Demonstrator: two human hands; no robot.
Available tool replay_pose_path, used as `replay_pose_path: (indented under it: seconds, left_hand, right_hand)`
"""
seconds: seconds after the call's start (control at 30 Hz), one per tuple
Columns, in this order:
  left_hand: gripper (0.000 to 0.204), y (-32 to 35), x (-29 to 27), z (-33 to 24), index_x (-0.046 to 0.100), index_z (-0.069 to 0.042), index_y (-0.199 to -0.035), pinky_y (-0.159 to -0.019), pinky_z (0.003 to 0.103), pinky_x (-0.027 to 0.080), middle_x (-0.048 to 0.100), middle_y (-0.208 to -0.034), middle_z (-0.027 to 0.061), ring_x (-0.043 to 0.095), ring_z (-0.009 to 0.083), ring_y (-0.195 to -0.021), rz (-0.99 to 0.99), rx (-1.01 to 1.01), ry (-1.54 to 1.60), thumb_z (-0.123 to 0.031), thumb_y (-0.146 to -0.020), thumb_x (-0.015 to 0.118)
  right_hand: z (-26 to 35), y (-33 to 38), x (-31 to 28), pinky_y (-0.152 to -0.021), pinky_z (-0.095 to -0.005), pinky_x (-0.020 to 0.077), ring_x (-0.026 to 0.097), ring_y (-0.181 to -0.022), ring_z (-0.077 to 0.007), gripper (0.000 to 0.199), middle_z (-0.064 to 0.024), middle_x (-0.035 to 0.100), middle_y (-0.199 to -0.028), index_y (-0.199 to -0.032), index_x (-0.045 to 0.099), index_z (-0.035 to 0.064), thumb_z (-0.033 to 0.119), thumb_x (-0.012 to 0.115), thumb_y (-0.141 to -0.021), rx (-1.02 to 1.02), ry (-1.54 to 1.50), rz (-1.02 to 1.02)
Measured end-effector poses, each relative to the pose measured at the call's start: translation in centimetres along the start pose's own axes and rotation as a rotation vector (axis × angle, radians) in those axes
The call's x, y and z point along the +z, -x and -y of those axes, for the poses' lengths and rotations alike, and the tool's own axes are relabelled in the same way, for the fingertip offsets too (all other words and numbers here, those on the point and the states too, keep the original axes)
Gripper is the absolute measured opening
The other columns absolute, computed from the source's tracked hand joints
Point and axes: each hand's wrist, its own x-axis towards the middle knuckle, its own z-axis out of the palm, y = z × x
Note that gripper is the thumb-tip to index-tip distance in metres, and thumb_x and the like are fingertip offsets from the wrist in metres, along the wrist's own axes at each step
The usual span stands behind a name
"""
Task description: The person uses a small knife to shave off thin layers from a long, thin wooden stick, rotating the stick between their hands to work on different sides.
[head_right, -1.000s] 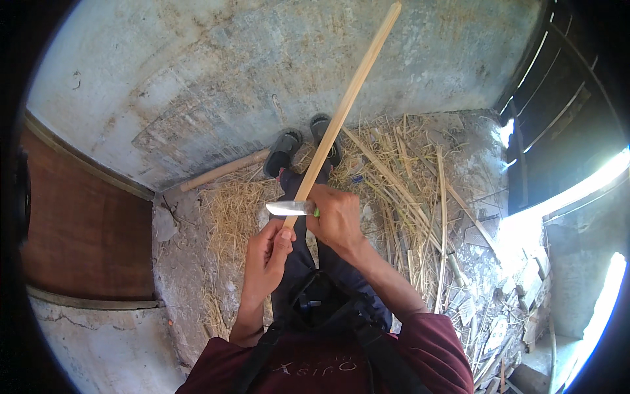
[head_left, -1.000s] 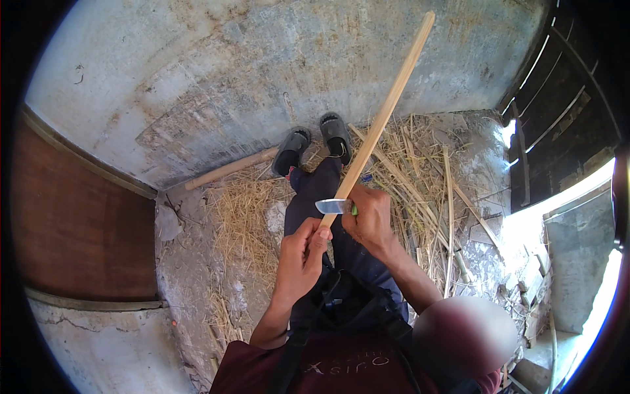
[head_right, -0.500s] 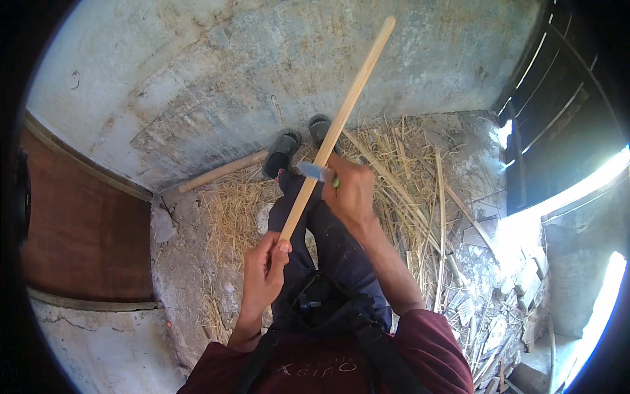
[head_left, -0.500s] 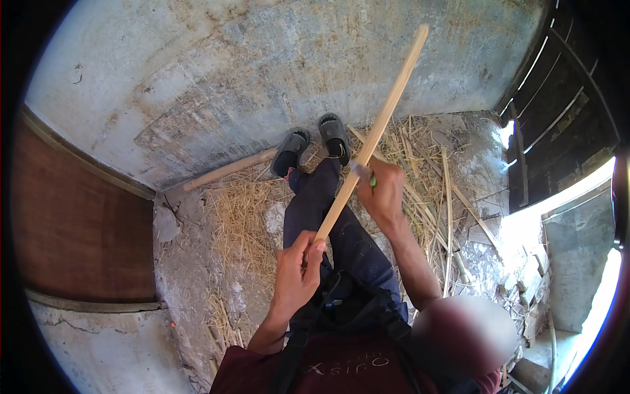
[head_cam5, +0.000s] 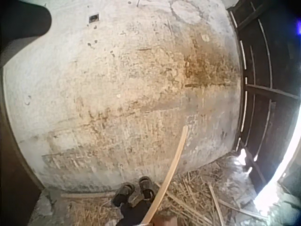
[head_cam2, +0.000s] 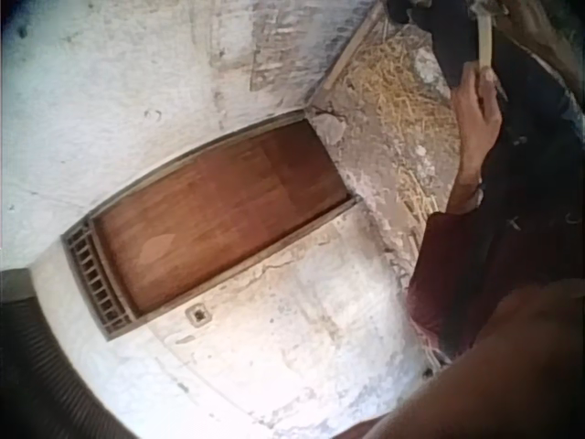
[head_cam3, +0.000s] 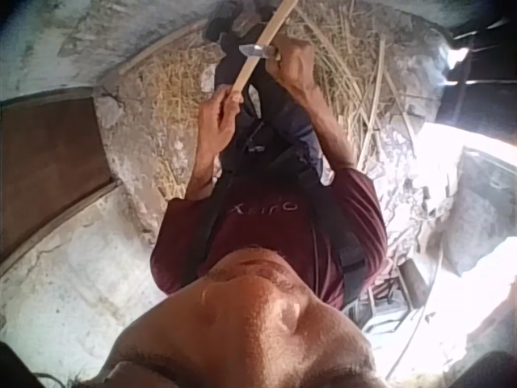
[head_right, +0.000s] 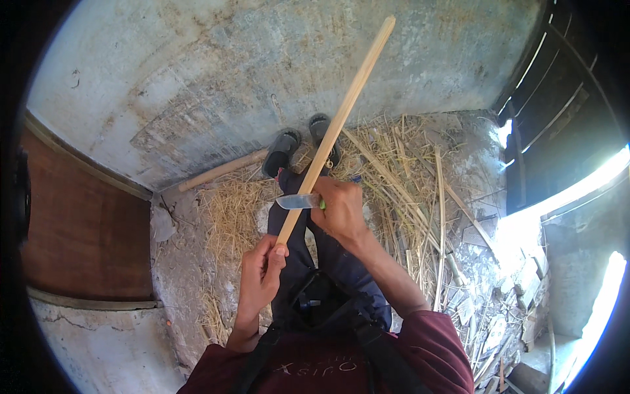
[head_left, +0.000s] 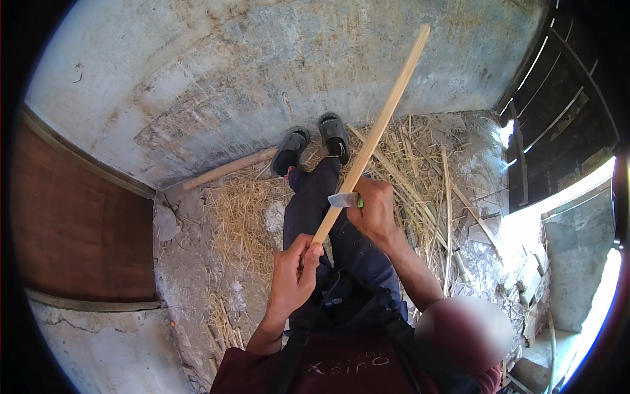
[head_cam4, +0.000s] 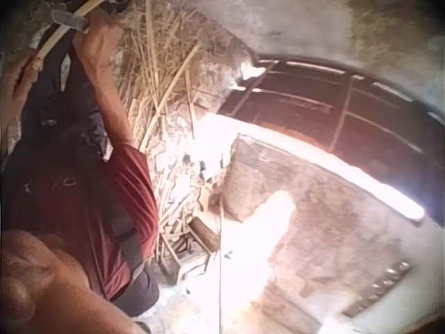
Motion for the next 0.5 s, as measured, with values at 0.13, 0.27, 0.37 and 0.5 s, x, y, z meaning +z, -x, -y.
replay_pose_path:
  seconds: [0.13, 0.27, 0.37, 0.5]
  left_hand:
    - [0.027, 0.6, 0.0, -0.7, 0.061, -0.003, -0.093, -0.053, 0.024, 0.026, 0.046, -0.066, -0.0057, 0.037, 0.001, -0.06, 0.026, -0.058, 0.019, -0.023, -0.11, 0.058]
    - [0.016, 1.2, 0.0, 0.4, 0.063, -0.002, -0.099, -0.048, 0.026, 0.029, 0.046, -0.059, -0.0025, 0.04, 0.003, -0.051, 0.002, 0.01, 0.002, -0.014, -0.108, 0.059]
    - [0.014, 1.4, -0.2, 0.5, 0.063, -0.002, -0.099, -0.048, 0.026, 0.029, 0.046, -0.059, -0.0024, 0.04, 0.0032, -0.051, -0.001, -0.025, 0.01, -0.013, -0.108, 0.059]
    - [0.012, 2.5, -0.6, 0.8, 0.063, -0.002, -0.1, -0.048, 0.026, 0.029, 0.046, -0.06, -0.0024, 0.04, 0.0035, -0.051, 0.041, -0.025, -0.015, -0.011, -0.107, 0.059]
  right_hand:
    - [-1.6, -0.9, -0.9, -0.061, -0.0478, 0.0506, 0.066, -0.068, -0.0418, 0.027, -0.0199, 0.066, -0.076, -0.094, 0.072, 0.0005, 0.002, 0.064, -0.068, -0.034, 0.143, -0.05]
    - [-1.9, -3.0, -1.2, -0.057, -0.0475, 0.046, 0.062, -0.061, -0.042, 0.019, -0.0222, 0.061, -0.069, -0.089, 0.07, -0.0029, 0.002, 0.064, -0.072, -0.042, 0.051, -0.167]
    - [-1.6, -4.0, -1.1, -0.053, -0.0459, 0.0411, 0.058, -0.054, -0.0408, 0.008, -0.0235, 0.056, -0.061, -0.08, 0.068, -0.0054, 0.0, 0.063, -0.083, -0.053, 0.015, -0.216]
    - [-4.7, -6.2, -2.9, -0.058, -0.0483, 0.044, 0.059, -0.058, -0.0435, 0.017, -0.0268, 0.056, -0.062, -0.082, 0.068, -0.0067, 0.005, 0.063, -0.093, 0.186, 0.099, -0.325]
